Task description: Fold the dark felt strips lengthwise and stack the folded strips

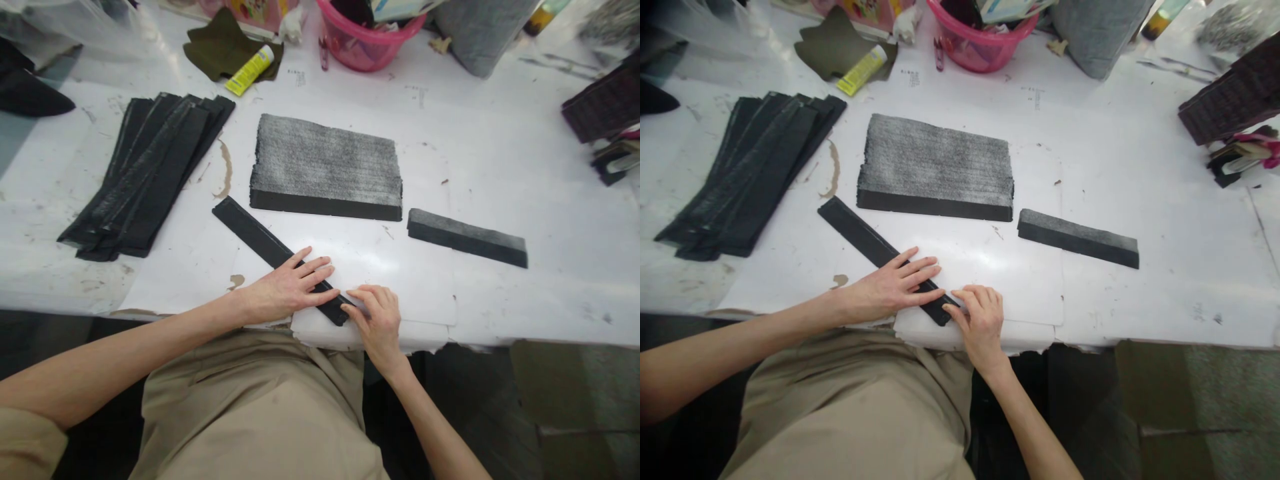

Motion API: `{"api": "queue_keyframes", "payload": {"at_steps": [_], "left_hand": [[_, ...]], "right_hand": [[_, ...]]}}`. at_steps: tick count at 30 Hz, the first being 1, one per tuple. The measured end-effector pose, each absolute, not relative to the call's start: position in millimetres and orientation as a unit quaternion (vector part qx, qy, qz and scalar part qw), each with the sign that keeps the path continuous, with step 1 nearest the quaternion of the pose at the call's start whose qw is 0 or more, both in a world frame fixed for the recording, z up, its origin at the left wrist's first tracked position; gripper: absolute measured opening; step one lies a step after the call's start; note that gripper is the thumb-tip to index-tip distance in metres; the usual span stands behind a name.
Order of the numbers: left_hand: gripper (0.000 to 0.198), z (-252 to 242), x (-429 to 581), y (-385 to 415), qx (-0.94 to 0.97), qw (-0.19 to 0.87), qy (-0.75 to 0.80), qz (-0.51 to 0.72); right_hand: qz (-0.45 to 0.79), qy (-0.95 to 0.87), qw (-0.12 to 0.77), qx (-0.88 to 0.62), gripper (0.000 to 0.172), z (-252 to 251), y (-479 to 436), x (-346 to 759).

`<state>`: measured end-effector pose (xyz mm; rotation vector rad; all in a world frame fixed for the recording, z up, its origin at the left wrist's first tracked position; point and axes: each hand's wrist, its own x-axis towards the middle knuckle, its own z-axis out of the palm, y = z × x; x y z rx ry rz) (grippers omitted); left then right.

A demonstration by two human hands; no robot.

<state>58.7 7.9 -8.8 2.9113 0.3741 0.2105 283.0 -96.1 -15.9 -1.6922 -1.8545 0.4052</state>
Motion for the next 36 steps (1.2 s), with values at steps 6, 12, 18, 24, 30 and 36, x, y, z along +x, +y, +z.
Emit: {"api": "queue_keyframes", "payload": {"at_steps": [6,12,18,24,30,36], "left_hand": [[0.046,-9.3,58.5,7.5,0.983,0.106,0.124,0.080],[0.035,-14.9,57.0,8.4,0.984,0.097,0.117,0.092],[0.024,-15.9,53.7,7.4,0.969,0.138,0.134,0.155],[0.020,-9.3,62.5,0.9,0.909,0.241,0.256,0.224],[0.014,-6.1,82.6,-3.6,0.839,0.367,0.320,0.244],[0.012,-6.6,94.0,-10.0,0.829,0.293,0.369,0.300]], "right_hand": [[0.128,-0.711,0.190,-0.665,0.020,-0.9,-95.1,274.0],[0.108,-0.715,0.107,-0.682,0.021,9.1,-88.2,261.4],[0.170,-0.657,0.172,-0.714,0.013,4.0,-95.6,257.0],[0.356,-0.506,0.303,-0.725,0.004,4.0,-98.0,259.9],[0.500,-0.298,0.494,-0.646,0.022,3.8,-94.4,259.0],[0.552,-0.216,0.532,-0.605,0.028,0.4,-93.1,256.5]]}}
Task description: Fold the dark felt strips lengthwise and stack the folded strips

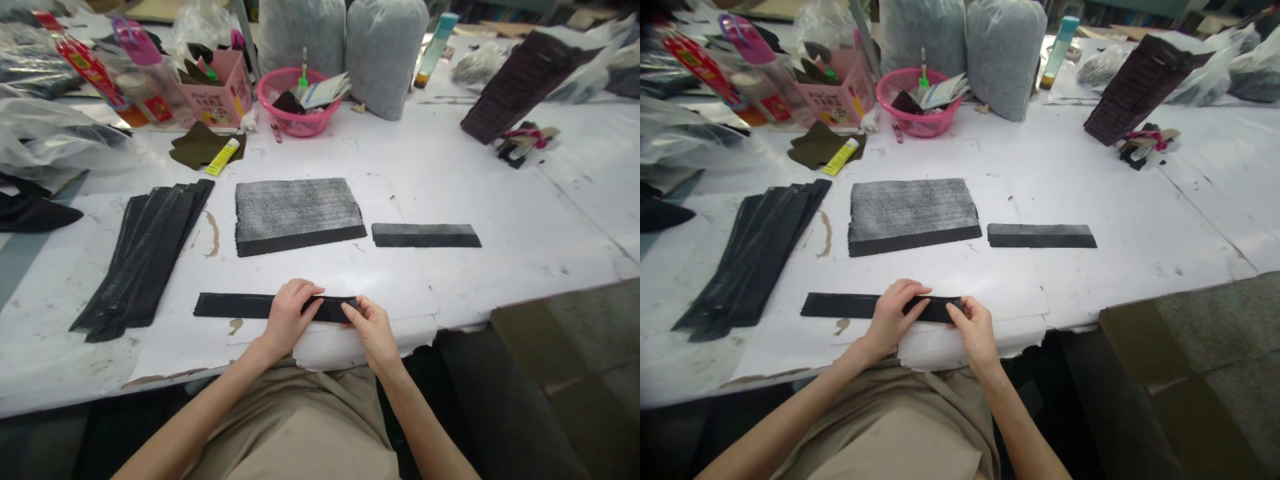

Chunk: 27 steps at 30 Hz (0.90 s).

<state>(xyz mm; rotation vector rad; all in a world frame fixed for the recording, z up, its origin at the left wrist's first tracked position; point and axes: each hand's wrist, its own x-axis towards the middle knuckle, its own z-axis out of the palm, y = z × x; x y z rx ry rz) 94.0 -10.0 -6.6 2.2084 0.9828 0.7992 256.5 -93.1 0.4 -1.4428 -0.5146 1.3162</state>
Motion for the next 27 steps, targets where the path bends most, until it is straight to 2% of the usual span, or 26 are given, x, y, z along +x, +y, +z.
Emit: {"api": "queue_keyframes", "payload": {"at_steps": [3,11,19,24,27], "left_hand": [[0.009,-3.4,100.3,-15.3,0.862,0.217,0.329,0.320],[0.011,-1.9,114.0,-18.1,0.878,0.208,0.304,0.306],[0.016,0.2,117.5,-15.4,0.926,0.107,0.278,0.233],[0.014,-5.6,120.8,-15.2,0.921,0.095,0.289,0.241],[0.014,-7.4,120.4,-16.5,0.910,0.122,0.302,0.257]], "right_hand": [[0.553,-0.213,0.537,-0.601,0.029,0.0,-92.2,255.0],[0.550,-0.222,0.533,-0.603,0.029,-4.1,-91.7,253.7],[0.531,-0.236,0.529,-0.619,0.028,-5.0,-92.3,251.8],[0.531,-0.230,0.528,-0.622,0.028,-1.5,-92.9,250.1],[0.530,-0.229,0.525,-0.625,0.028,-1.4,-92.1,249.6]]}}
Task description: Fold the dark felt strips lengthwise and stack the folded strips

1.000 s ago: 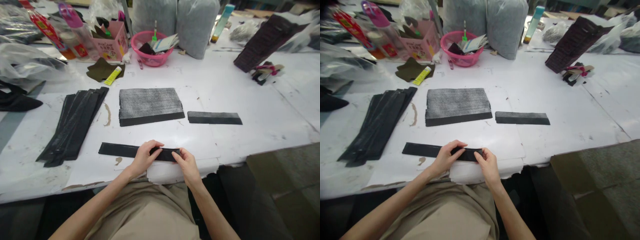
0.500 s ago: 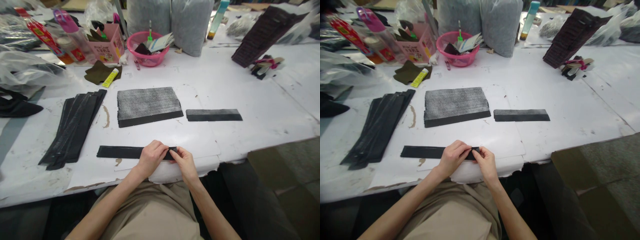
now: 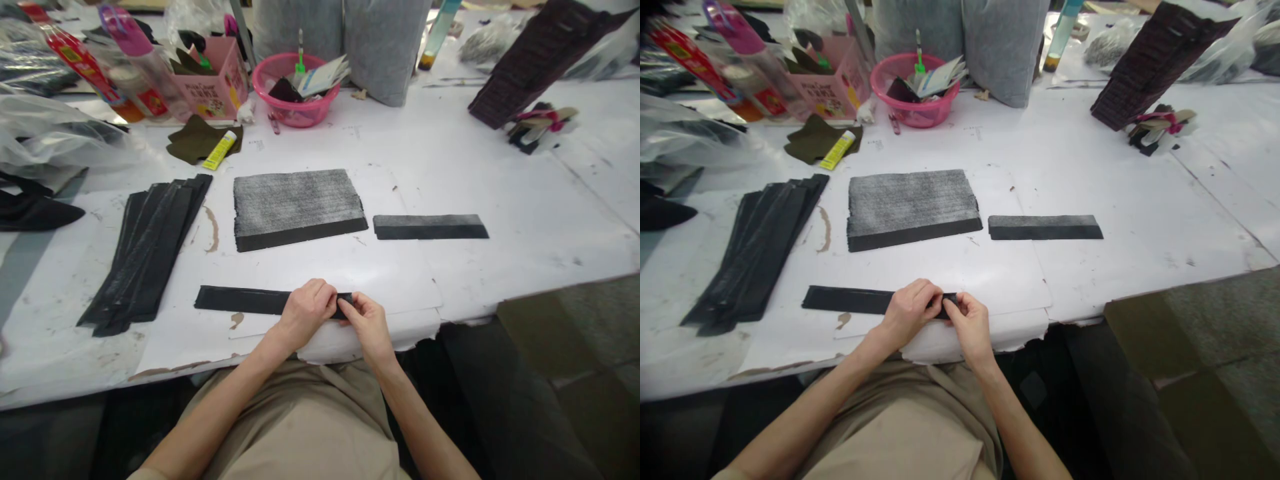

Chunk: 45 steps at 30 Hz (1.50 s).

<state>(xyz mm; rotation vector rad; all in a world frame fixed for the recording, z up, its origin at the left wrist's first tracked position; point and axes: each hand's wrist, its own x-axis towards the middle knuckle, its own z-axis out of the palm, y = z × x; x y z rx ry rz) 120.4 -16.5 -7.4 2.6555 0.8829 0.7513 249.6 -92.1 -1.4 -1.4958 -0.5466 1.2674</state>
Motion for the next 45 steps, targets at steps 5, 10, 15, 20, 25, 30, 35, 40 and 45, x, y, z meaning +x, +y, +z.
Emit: {"api": "queue_keyframes", "payload": {"at_steps": [5,10,15,20,25,30,35,40,45], "left_hand": [[0.009,-7.9,117.3,-20.2,0.890,0.188,0.313,0.275],[0.010,-5.6,116.7,-17.2,0.890,0.208,0.317,0.253],[0.011,-1.6,119.5,-9.8,0.907,0.197,0.295,0.228],[0.013,-2.9,123.7,-8.2,0.923,0.149,0.280,0.215],[0.011,-5.5,121.4,-8.4,0.913,0.188,0.278,0.233],[0.011,-8.8,117.2,-6.0,0.907,0.202,0.266,0.256],[0.011,-9.8,117.3,-6.3,0.911,0.187,0.255,0.264],[0.012,-11.5,118.0,-7.6,0.912,0.176,0.260,0.264],[0.010,-16.0,115.9,-8.8,0.898,0.210,0.270,0.277]], "right_hand": [[0.528,-0.226,0.525,-0.627,0.030,-3.1,-90.4,249.8],[0.534,-0.226,0.528,-0.620,0.028,-4.2,-91.7,250.7],[0.543,-0.231,0.528,-0.611,0.029,-3.5,-93.8,251.2],[0.536,-0.238,0.524,-0.618,0.033,-3.8,-94.7,250.4],[0.530,-0.245,0.512,-0.630,0.034,-4.7,-94.7,248.6],[0.521,-0.237,0.514,-0.639,0.030,-5.3,-92.0,246.7],[0.495,-0.250,0.506,-0.661,0.027,-9.3,-91.6,244.2],[0.481,-0.257,0.499,-0.674,0.025,-11.7,-92.7,242.1],[0.490,-0.264,0.497,-0.665,0.026,-10.7,-92.7,243.3]]}}
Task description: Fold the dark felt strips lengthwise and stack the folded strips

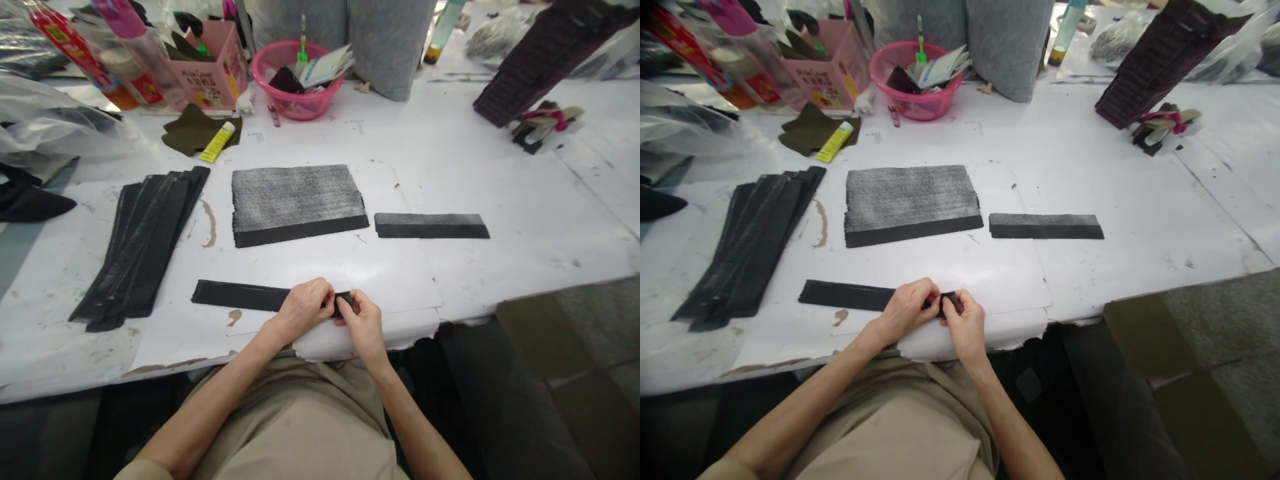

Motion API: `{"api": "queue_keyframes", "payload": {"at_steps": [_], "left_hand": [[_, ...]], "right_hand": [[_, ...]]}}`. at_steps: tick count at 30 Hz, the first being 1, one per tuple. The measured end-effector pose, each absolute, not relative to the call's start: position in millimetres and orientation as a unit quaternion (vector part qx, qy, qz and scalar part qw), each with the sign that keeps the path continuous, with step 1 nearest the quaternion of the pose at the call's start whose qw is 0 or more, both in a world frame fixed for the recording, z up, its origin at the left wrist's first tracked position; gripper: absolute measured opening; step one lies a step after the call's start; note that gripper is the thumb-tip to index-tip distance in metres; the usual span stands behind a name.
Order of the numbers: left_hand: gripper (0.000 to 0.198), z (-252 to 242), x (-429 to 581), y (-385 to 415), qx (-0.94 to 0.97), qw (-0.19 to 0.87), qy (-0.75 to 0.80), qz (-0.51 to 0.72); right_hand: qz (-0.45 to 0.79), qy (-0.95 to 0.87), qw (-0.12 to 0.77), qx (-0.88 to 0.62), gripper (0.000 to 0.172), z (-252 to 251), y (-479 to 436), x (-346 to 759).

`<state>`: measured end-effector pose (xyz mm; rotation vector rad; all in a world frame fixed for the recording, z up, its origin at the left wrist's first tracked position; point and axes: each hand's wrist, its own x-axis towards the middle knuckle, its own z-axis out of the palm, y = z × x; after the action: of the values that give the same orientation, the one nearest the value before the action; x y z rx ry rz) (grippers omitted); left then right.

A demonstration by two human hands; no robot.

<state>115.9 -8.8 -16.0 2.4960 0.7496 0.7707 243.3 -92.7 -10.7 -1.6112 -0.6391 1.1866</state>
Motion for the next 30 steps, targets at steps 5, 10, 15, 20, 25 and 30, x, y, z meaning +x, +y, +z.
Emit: {"api": "queue_keyframes", "payload": {"at_steps": [5,10,15,20,25,30], "left_hand": [[0.003,-17.8,113.2,-9.7,0.883,0.252,0.291,0.269],[0.009,-16.0,114.5,-8.0,0.896,0.222,0.276,0.268],[0.012,-8.3,117.1,-5.1,0.918,0.195,0.267,0.221],[0.013,-4.6,121.2,-5.6,0.934,0.165,0.268,0.168],[0.014,-10.4,122.5,-7.5,0.936,0.129,0.258,0.199],[0.013,-12.9,120.2,-6.7,0.934,0.129,0.242,0.230]], "right_hand": [[0.494,-0.260,0.500,-0.662,0.029,-9.8,-92.5,244.2],[0.507,-0.248,0.509,-0.650,0.030,-9.5,-93.3,245.1],[0.515,-0.250,0.512,-0.640,0.032,-9.6,-94.7,247.5],[0.514,-0.267,0.508,-0.637,0.031,-11.1,-95.3,248.9],[0.509,-0.277,0.501,-0.643,0.030,-10.9,-95.4,248.0],[0.492,-0.284,0.490,-0.661,0.028,-9.6,-94.0,247.1]]}}
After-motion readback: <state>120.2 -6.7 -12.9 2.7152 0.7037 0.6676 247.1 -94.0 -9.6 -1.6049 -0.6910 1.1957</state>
